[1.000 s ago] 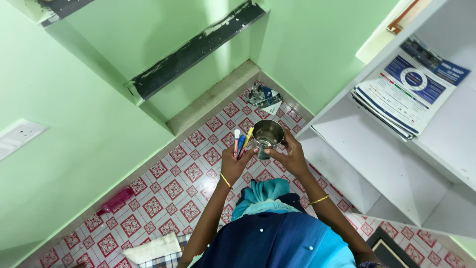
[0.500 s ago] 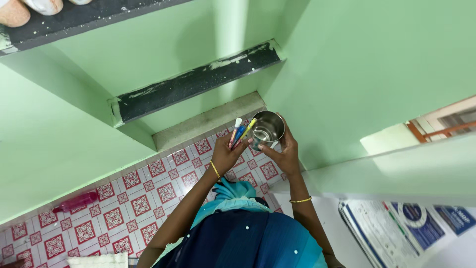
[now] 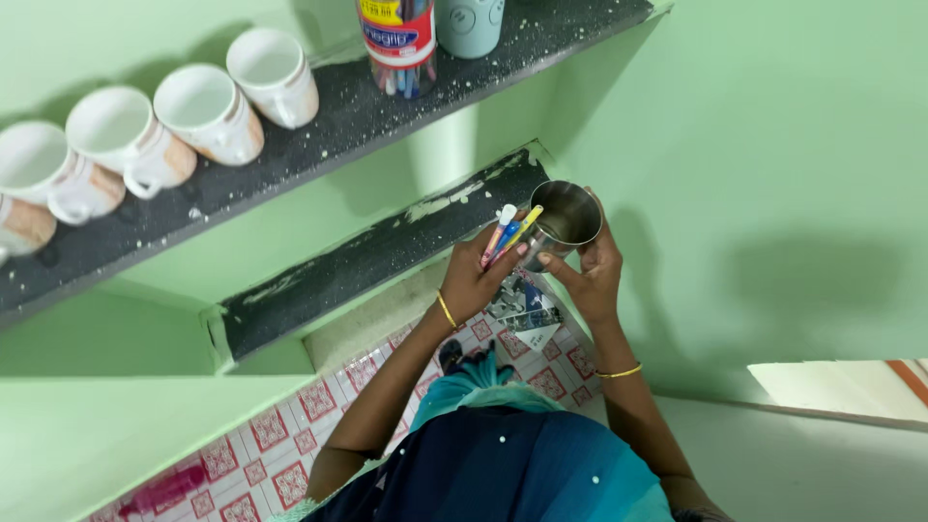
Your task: The person picks up two cushions from the floor and places them on a bed, puts pens into a container on a shelf, places a book on a shelf, and picks up three rods from the floor.
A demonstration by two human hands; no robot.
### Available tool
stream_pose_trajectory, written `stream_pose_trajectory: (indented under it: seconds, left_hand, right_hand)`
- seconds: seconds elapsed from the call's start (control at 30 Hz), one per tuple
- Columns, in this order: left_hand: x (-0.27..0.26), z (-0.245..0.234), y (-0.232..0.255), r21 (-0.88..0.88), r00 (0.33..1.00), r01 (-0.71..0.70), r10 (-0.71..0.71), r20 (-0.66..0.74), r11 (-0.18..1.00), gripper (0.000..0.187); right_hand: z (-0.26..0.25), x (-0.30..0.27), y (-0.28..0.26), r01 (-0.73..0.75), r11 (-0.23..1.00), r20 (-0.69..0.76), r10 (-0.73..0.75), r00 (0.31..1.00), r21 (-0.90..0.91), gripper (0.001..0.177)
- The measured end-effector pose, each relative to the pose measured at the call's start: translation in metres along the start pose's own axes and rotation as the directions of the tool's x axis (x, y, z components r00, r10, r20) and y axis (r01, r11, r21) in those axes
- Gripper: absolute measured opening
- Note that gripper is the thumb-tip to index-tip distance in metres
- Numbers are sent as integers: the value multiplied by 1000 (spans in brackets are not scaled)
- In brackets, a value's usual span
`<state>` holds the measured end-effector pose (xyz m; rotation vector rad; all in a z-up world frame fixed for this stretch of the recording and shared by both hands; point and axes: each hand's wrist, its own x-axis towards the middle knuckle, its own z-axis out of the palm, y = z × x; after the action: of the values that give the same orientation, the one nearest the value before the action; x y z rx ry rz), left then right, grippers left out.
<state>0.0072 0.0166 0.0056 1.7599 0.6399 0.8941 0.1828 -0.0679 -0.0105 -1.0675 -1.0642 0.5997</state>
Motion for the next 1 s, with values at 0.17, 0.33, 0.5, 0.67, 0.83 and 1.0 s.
stream_pose_trajectory:
  seconds: [0.17,0.33,0.5,0.67,0.83,1.0]
  left_hand:
    - [93,-25,10,-76,949,-315,316,4,946,48]
    - [156,-33,23,-84,983,-181,179,-31,980,48]
    - [200,-27,19,-56,991,-122,118,-68,991,57]
    - [231,-15,13,14,980,-158,159,-120,987,65]
    - [243,-4,11,117,971,-135,155,-183,984,69]
    - [246,-2,11,237,965,-125,173,-198,963,68]
  right_hand:
    - [12,94,-8,106,993,-53,-108,993,-52,98]
    - [19,158,-7,259,945,-56,-275,960,-197,95]
    - [17,215,9,249,943,-49,-265,963,-221,94]
    - [6,264,26,244,933,22,-247,969,-266,92]
    - [-2,293,38,282,875,105,-261,959,-394,89]
    - [2,302,48,271,809,132,-238,962,-522,87]
